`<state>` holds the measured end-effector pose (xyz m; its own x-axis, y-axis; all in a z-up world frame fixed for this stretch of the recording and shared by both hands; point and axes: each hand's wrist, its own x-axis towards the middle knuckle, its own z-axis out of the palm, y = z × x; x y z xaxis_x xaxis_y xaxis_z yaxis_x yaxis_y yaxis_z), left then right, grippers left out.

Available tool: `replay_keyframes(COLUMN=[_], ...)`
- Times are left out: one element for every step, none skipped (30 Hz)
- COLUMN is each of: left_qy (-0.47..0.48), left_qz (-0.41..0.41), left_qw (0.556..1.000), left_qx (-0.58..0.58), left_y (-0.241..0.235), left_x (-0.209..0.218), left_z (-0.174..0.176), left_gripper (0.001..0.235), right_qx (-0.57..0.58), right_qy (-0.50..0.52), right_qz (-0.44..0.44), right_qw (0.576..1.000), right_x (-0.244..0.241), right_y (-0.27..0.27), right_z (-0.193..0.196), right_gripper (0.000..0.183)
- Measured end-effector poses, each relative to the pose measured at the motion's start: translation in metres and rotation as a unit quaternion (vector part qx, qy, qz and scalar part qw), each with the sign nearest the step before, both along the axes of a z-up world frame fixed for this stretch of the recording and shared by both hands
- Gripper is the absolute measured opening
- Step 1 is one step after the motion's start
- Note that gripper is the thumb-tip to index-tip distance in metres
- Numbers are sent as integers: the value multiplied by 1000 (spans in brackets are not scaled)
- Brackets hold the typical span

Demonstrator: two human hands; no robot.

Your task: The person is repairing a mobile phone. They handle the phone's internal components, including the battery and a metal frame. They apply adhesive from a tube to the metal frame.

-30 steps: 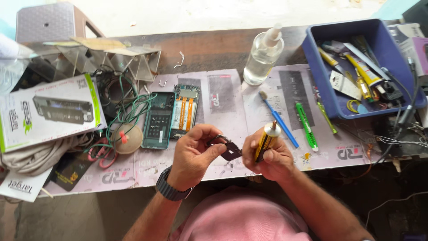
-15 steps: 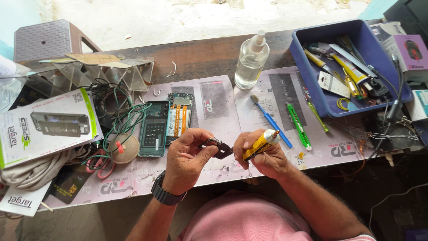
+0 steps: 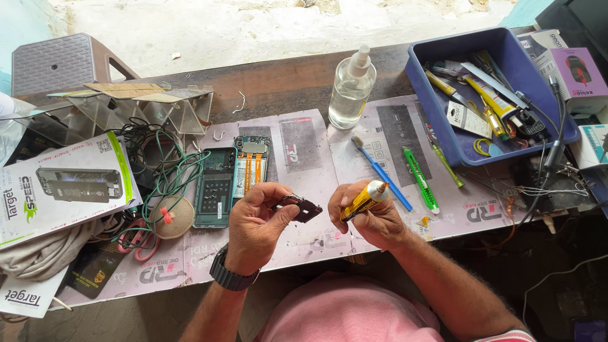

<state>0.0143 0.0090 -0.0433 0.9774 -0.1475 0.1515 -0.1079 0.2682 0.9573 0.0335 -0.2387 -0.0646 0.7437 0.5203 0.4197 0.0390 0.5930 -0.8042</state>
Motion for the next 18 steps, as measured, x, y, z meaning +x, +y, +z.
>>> replay_keyframes(left_qy=[1, 3, 5, 3, 2, 0, 0, 0, 0, -13, -25, -37, -43, -48, -53, -50, -46, -38], left_qz=[-1, -2, -3, -1, 1, 3, 7, 11, 15, 19, 22, 27, 28, 30, 33, 35, 38, 43], left_qw=[1000, 1000, 1000, 1000, 1000, 1000, 1000, 1000, 1000, 999, 998, 997, 996, 995, 994, 993, 993, 992], left_qx=[-4, -9, -14, -12, -11, -10, -2, 6, 14, 29, 45, 60, 71, 81, 92, 97, 102, 108], left_y=[0, 0, 0, 0, 0, 0, 0, 0, 0, 0, 0, 0, 1, 1, 1, 0, 0, 0], left_x=[1, 1, 1, 1, 2, 2, 2, 2, 1, 1, 1, 0, 0, -2, -2, -2, -1, -3], left_z=[0, -1, -1, -1, -1, -1, -1, 0, 1, 2, 4, 5, 6, 8, 8, 8, 8, 6], left_gripper=[24, 24, 24, 24, 23, 23, 23, 23, 23, 23, 22, 21, 21, 20, 20, 20, 20, 21], right_qx=[-1, -5, -9, -13, -29, -45, -61, -68, -75, -83, -94, -105, -116, -114, -112, -109, -114, -118], right_qy=[1, -1, -4, -7, -13, -18, -24, -29, -34, -38, -34, -28, -23, -7, 10, 27, 26, 29], right_qz=[0, -5, -11, -16, -24, -32, -39, -40, -40, -39, -49, -57, -65, -66, -66, -63, -74, -81], right_qw=[1000, 1000, 1000, 1000, 999, 998, 997, 996, 996, 995, 994, 992, 991, 991, 991, 992, 990, 989], right_x=[0, 0, 0, 0, 0, -1, -1, -1, -1, -1, -2, -3, -5, -7, -10, -12, -14, -18], right_y=[0, 0, 0, 0, -2, -3, -4, -6, -7, -9, -10, -12, -14, -16, -19, -21, -25, -28], right_z=[0, 0, 1, 1, 2, 3, 3, 4, 4, 4, 4, 3, 2, 1, 1, -1, -2, -3], right_gripper=[32, 32, 32, 31, 32, 32, 33, 32, 32, 32, 32, 33, 34, 35, 36, 37, 42, 46])
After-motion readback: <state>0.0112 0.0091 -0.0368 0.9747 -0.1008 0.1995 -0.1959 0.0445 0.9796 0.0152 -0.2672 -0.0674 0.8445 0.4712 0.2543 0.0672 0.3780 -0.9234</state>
